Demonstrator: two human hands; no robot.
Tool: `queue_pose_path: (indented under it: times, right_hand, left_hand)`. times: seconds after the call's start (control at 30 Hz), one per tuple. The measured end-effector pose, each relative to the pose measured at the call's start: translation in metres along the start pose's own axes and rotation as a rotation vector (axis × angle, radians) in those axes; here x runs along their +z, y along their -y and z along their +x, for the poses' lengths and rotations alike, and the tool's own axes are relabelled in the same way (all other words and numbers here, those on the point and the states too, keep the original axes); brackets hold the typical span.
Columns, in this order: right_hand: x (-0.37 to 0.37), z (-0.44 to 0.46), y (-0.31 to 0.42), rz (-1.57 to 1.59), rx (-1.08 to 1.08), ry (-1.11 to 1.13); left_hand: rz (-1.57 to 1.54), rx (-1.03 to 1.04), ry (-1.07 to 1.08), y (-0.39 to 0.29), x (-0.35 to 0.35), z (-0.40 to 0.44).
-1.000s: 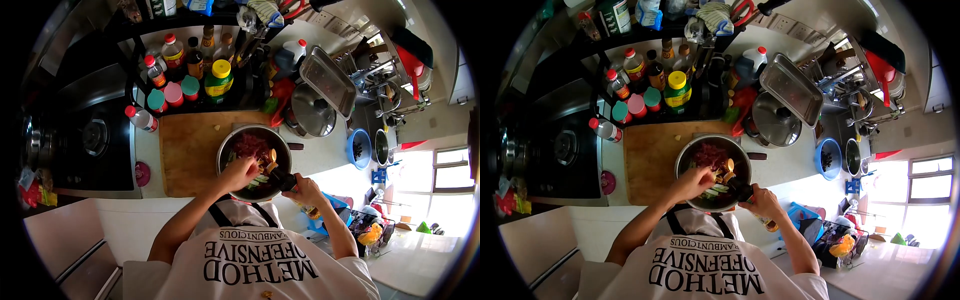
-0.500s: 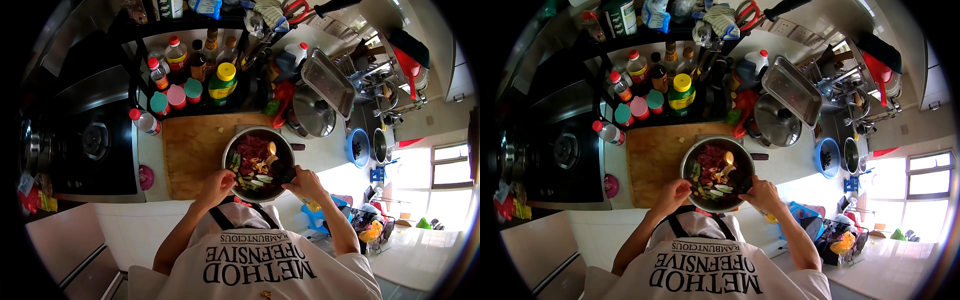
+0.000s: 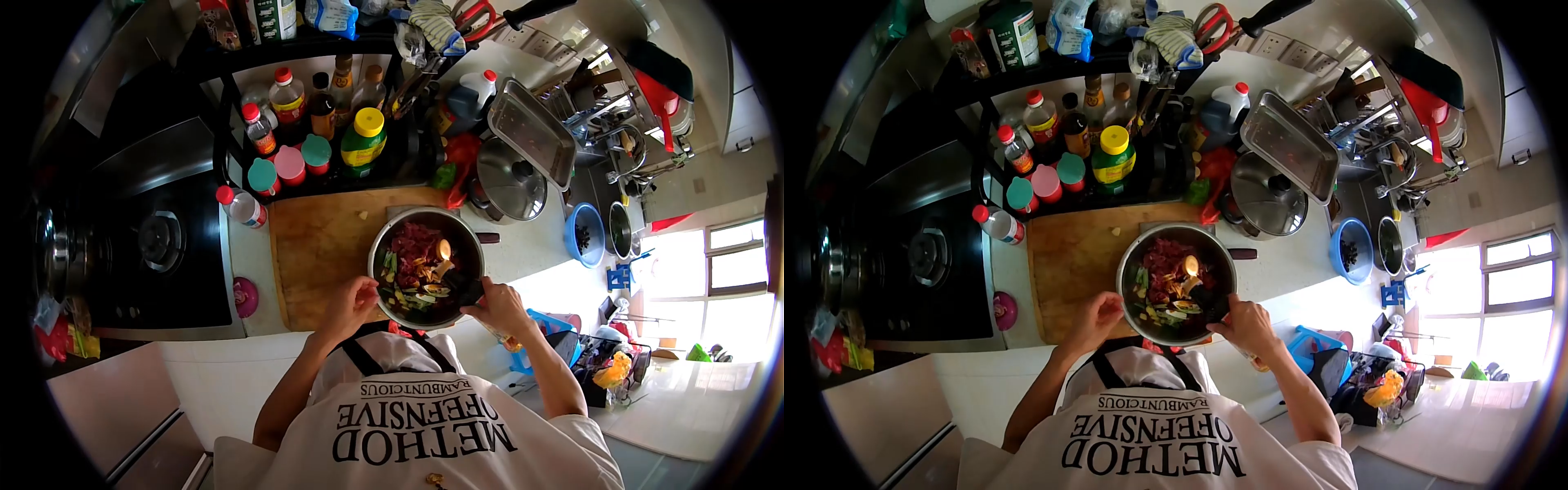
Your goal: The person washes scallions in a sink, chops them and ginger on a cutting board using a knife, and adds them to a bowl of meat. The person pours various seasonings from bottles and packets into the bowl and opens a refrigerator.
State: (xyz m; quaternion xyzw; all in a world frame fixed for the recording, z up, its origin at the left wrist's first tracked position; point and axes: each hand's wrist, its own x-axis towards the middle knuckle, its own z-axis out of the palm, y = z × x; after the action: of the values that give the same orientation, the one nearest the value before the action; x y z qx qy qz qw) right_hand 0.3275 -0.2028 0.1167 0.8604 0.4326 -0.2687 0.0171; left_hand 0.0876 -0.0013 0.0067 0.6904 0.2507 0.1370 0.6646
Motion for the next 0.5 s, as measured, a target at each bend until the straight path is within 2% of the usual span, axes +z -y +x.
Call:
queue_pose_path:
  times: [0.3, 0.5]
  right_hand:
    - [-0.001, -0.023, -0.004, 0.095, 0.034, 0.040]
    - [-0.002, -0.020, -0.005, 0.116, 0.027, -0.058]
  left_hand:
    - [0.006, -0.019, -0.013, -0.012, -0.008, -0.001]
    - [0.066, 0.013, -0.009, -0.013, -0.004, 0.007]
